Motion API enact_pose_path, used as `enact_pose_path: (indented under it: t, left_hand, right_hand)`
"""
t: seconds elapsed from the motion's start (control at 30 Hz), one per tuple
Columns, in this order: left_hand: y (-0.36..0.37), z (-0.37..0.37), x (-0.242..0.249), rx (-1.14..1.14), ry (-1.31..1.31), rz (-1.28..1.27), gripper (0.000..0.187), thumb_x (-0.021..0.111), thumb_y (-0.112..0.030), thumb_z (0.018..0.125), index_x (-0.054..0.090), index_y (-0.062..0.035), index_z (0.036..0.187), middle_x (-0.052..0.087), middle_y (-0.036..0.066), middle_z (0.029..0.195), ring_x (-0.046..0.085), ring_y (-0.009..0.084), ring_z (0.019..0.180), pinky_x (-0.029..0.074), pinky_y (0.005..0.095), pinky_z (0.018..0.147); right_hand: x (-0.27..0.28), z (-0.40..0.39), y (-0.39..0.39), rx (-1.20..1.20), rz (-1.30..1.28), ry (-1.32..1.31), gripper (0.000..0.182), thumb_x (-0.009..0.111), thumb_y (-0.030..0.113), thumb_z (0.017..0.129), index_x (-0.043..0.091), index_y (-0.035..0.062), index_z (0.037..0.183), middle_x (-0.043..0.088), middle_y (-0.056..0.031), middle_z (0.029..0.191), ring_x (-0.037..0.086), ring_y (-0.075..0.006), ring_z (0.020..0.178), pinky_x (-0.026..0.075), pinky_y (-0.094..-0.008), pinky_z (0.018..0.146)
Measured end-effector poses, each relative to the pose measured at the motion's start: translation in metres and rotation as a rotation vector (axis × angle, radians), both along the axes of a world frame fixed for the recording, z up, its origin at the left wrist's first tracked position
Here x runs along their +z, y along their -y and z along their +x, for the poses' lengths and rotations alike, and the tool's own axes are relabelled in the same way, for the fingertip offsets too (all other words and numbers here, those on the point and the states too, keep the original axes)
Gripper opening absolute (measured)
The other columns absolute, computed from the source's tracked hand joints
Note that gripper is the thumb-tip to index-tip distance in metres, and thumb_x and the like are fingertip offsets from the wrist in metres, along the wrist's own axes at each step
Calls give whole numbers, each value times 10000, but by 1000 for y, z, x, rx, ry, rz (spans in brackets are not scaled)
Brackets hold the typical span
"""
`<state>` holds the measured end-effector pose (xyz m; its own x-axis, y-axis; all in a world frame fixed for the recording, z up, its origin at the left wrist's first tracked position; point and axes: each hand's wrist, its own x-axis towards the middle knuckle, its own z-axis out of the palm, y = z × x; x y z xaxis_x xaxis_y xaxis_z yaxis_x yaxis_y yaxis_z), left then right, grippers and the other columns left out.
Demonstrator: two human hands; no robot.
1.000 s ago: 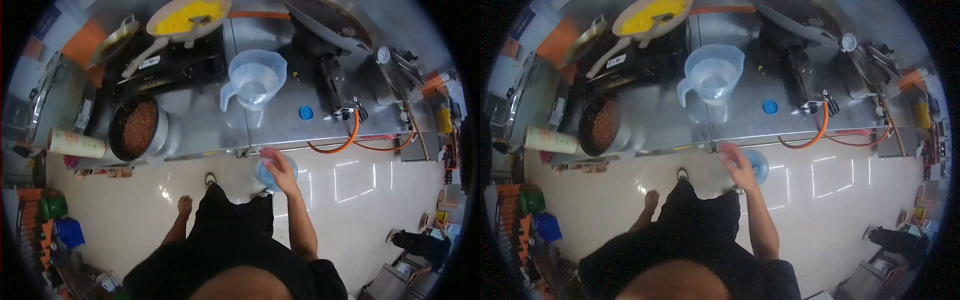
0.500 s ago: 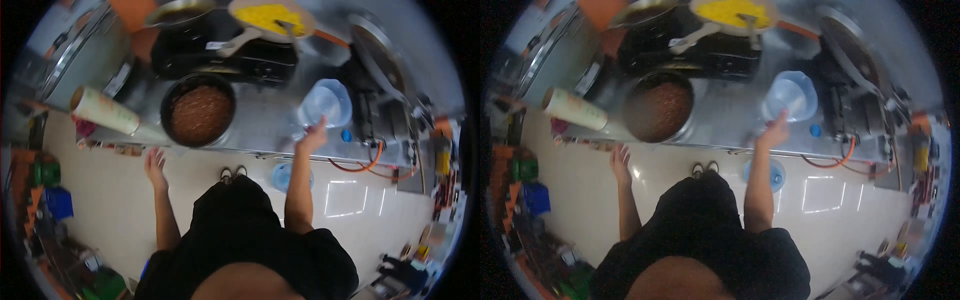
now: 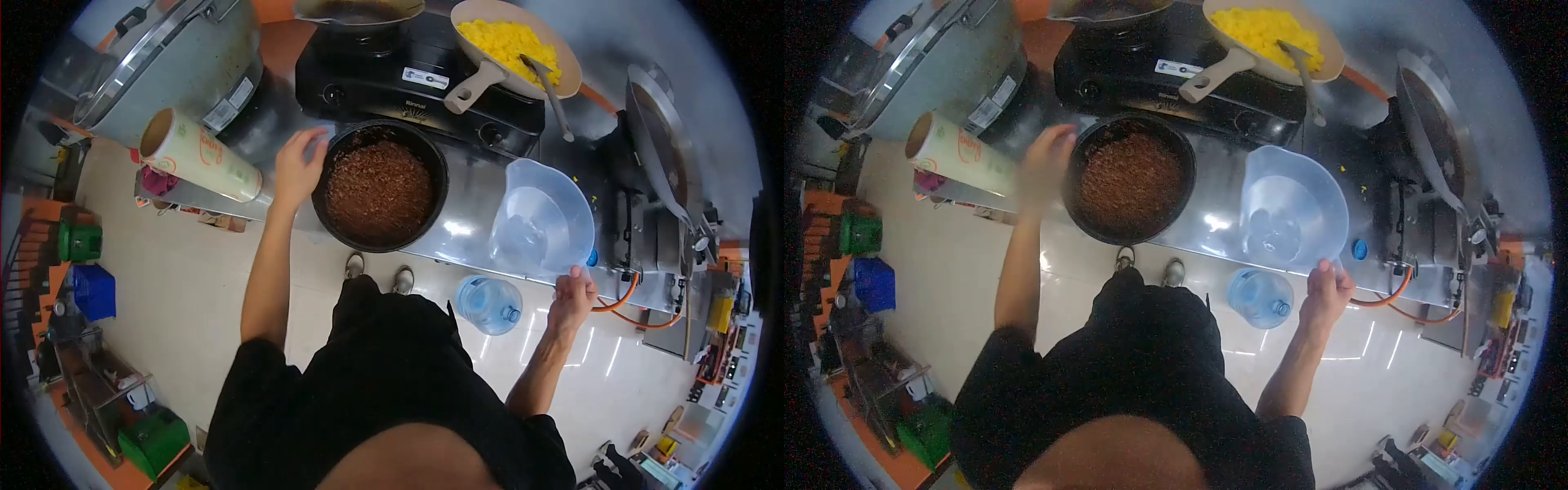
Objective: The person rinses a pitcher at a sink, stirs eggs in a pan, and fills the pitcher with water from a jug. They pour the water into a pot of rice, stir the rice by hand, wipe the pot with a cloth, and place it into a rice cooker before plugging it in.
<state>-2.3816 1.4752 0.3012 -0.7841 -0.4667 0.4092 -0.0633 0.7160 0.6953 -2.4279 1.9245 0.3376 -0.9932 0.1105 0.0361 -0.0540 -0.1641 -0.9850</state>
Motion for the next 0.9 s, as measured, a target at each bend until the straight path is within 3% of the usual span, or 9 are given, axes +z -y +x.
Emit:
enact_pose_path:
  t: [0.07, 0.13, 0.2, 0.3, 0.4, 0.67, 0.83, 0.9]
  left_hand:
    - [17, -35, -7, -141, -26, -41, 200, 595, -145, 847, 652, -56, 1017, 642, 137, 982, 625, 290, 904, 487, 340, 801]
    - [30, -62, -17, -284, -64, -80, 208, 604, -160, 834, 658, -63, 1011, 645, 134, 957, 624, 309, 879, 490, 345, 791]
    - [37, -82, -20, -481, 129, -181, 219, 607, -187, 829, 663, -84, 1014, 648, 118, 977, 619, 318, 874, 494, 375, 770]
    - [39, -96, -11, -548, 301, -288, 244, 613, -225, 843, 662, -102, 1048, 656, 122, 1007, 622, 324, 908, 494, 395, 776]
    - [41, -98, -5, -595, 313, -427, 291, 629, -233, 820, 644, -133, 1093, 652, 97, 996, 623, 305, 904, 504, 398, 771]
    - [30, -90, -21, -629, 141, -531, 402, 633, -215, 794, 581, -173, 1190, 574, 48, 1131, 572, 261, 989, 480, 398, 796]
    - [32, -81, -21, -646, 156, -681, 423, 628, -224, 793, 571, -147, 1205, 545, 48, 1162, 528, 245, 1036, 464, 412, 804]
    - [31, -75, -14, -670, 265, -731, 481, 610, -251, 819, 508, -159, 1280, 480, 56, 1291, 487, 255, 1137, 448, 415, 879]
  right_hand:
    - [25, 10, 20, 26, -11, 38, 251, 723, 180, 756, 530, 103, 615, 412, 67, 536, 334, -37, 455, 212, -210, 423]
    - [41, 20, 35, 96, 36, 24, 246, 711, 192, 774, 529, 101, 635, 409, 62, 535, 328, -41, 457, 214, -219, 434]
    - [58, 25, 57, 166, 121, 13, 240, 709, 203, 779, 536, 84, 663, 414, 58, 539, 319, -41, 461, 215, -223, 441]
    - [76, 34, 87, 187, 256, 68, 234, 769, 206, 703, 596, 50, 676, 476, 57, 562, 377, -41, 480, 245, -206, 452]
    - [84, 41, 110, 206, 330, 93, 230, 776, 197, 697, 613, 35, 694, 499, 52, 576, 400, -37, 504, 262, -204, 474]
    - [102, 45, 154, 199, 561, 171, 234, 764, 170, 723, 642, -26, 757, 565, 16, 634, 470, -46, 563, 334, -204, 518]
    - [100, 44, 168, 192, 608, 189, 253, 769, 185, 727, 643, -31, 759, 568, 12, 635, 478, -45, 568, 346, -210, 514]
    - [98, 43, 170, 208, 585, 182, 250, 765, 183, 734, 640, -32, 757, 564, 10, 622, 472, -43, 561, 340, -205, 508]
